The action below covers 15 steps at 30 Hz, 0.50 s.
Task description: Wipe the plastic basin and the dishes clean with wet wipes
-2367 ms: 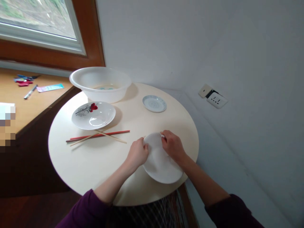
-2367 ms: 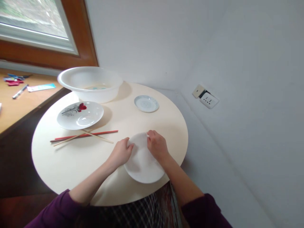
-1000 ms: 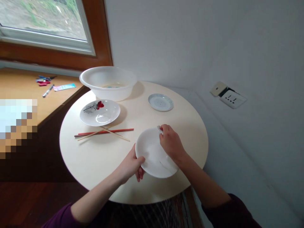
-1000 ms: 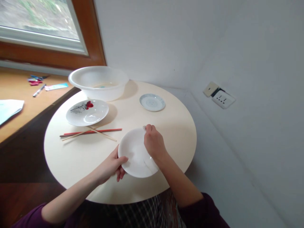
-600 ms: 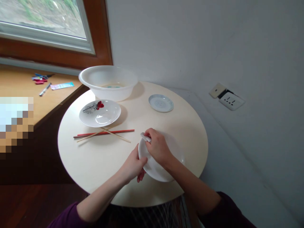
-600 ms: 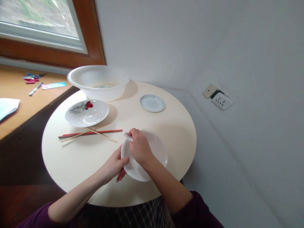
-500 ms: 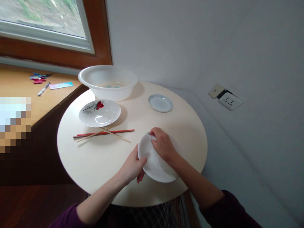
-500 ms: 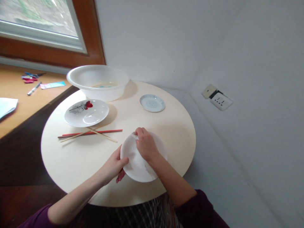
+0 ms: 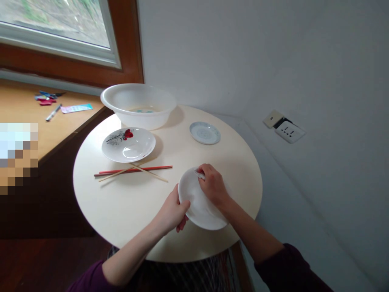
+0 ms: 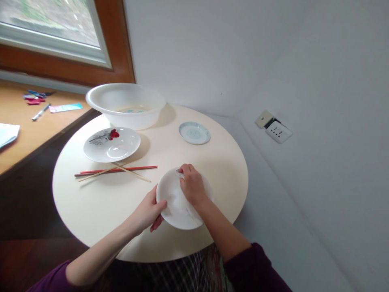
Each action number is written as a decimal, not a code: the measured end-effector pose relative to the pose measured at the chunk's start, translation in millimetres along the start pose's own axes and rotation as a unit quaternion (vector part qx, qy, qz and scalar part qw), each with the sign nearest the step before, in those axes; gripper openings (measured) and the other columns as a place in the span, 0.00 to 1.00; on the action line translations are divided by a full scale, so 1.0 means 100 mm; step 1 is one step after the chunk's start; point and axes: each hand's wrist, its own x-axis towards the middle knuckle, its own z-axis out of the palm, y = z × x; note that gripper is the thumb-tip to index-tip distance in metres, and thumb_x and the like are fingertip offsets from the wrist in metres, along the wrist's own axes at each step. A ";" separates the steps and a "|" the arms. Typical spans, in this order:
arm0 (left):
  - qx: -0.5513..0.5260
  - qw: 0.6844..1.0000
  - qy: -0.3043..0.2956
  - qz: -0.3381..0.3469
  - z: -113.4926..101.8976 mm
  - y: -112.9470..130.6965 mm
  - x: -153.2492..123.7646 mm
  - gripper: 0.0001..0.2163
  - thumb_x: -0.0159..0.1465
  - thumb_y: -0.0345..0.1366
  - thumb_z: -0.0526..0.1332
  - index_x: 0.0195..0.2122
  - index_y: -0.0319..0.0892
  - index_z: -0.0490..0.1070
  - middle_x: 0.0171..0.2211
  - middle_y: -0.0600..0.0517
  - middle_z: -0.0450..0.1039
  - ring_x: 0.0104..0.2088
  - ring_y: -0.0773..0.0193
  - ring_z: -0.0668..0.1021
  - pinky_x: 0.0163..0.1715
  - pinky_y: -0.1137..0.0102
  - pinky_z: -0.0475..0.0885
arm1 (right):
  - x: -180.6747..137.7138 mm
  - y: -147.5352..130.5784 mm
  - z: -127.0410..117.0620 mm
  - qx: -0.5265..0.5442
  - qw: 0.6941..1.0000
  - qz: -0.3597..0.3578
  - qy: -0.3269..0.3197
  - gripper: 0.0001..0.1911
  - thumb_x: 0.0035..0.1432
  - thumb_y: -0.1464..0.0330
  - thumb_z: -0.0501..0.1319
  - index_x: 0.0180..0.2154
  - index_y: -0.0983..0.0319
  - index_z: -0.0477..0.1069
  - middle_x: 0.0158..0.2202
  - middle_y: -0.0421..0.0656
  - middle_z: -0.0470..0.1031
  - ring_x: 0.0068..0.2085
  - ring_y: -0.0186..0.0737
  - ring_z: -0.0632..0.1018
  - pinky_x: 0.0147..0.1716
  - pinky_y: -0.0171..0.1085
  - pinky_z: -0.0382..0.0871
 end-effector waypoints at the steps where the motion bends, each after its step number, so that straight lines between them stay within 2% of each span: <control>1: 0.004 1.000 0.002 0.000 0.00 0.00 0.00 0.23 0.50 0.27 0.51 0.50 0.37 0.54 0.08 0.64 0.57 0.07 0.70 0.62 0.05 0.81 0.55 | -0.02 -0.05 0.02 0.015 1.000 0.007 0.005 0.11 0.42 0.81 0.52 0.27 0.60 0.61 0.29 0.43 0.69 0.32 0.41 0.70 0.34 0.38 0.64; 3: 0.014 1.000 0.004 -0.001 -0.01 -0.01 0.01 0.22 0.50 0.27 0.51 0.49 0.37 0.55 0.07 0.64 0.57 0.07 0.70 0.63 0.06 0.82 0.55 | -0.08 -0.18 0.04 0.068 0.997 0.003 -0.020 0.11 0.42 0.81 0.52 0.26 0.60 0.61 0.26 0.40 0.69 0.30 0.38 0.70 0.32 0.36 0.64; 6: 0.019 1.000 -0.016 -0.005 -0.04 -0.03 0.00 0.21 0.50 0.27 0.51 0.47 0.38 0.57 0.07 0.64 0.57 0.07 0.70 0.63 0.06 0.81 0.56 | -0.22 -0.30 -0.04 0.162 0.979 -0.005 -0.126 0.09 0.44 0.79 0.55 0.27 0.60 0.63 0.24 0.37 0.70 0.28 0.36 0.72 0.29 0.34 0.64; 8: 0.015 0.999 -0.033 -0.008 -0.06 -0.04 -0.01 0.21 0.50 0.27 0.50 0.47 0.39 0.57 0.07 0.63 0.58 0.07 0.70 0.63 0.06 0.81 0.56 | -0.29 -0.26 -0.17 0.198 0.964 0.003 -0.180 0.08 0.46 0.77 0.57 0.30 0.60 0.66 0.27 0.38 0.73 0.30 0.37 0.74 0.31 0.35 0.66; 10: 0.010 0.999 -0.037 -0.012 -0.07 -0.04 -0.02 0.22 0.50 0.26 0.50 0.48 0.39 0.56 0.07 0.63 0.58 0.07 0.69 0.63 0.06 0.81 0.57 | -0.34 -0.16 -0.30 0.191 0.968 0.006 -0.160 0.11 0.47 0.78 0.57 0.33 0.59 0.67 0.31 0.40 0.75 0.34 0.39 0.76 0.35 0.37 0.68; 13: 0.013 0.999 -0.034 -0.019 -0.06 -0.03 -0.02 0.23 0.51 0.26 0.49 0.50 0.38 0.55 0.07 0.63 0.58 0.07 0.69 0.63 0.06 0.80 0.57 | -0.36 0.02 -0.41 0.121 0.989 -0.044 -0.068 0.13 0.48 0.79 0.55 0.34 0.58 0.70 0.34 0.43 0.76 0.38 0.42 0.75 0.41 0.43 0.67; 15: 0.014 0.999 -0.036 -0.016 -0.06 -0.03 -0.02 0.23 0.51 0.26 0.49 0.51 0.38 0.54 0.08 0.63 0.58 0.08 0.69 0.64 0.06 0.81 0.57 | -0.37 0.09 -0.43 0.087 0.988 -0.099 -0.081 0.14 0.47 0.80 0.54 0.32 0.58 0.71 0.36 0.43 0.77 0.41 0.44 0.75 0.45 0.47 0.65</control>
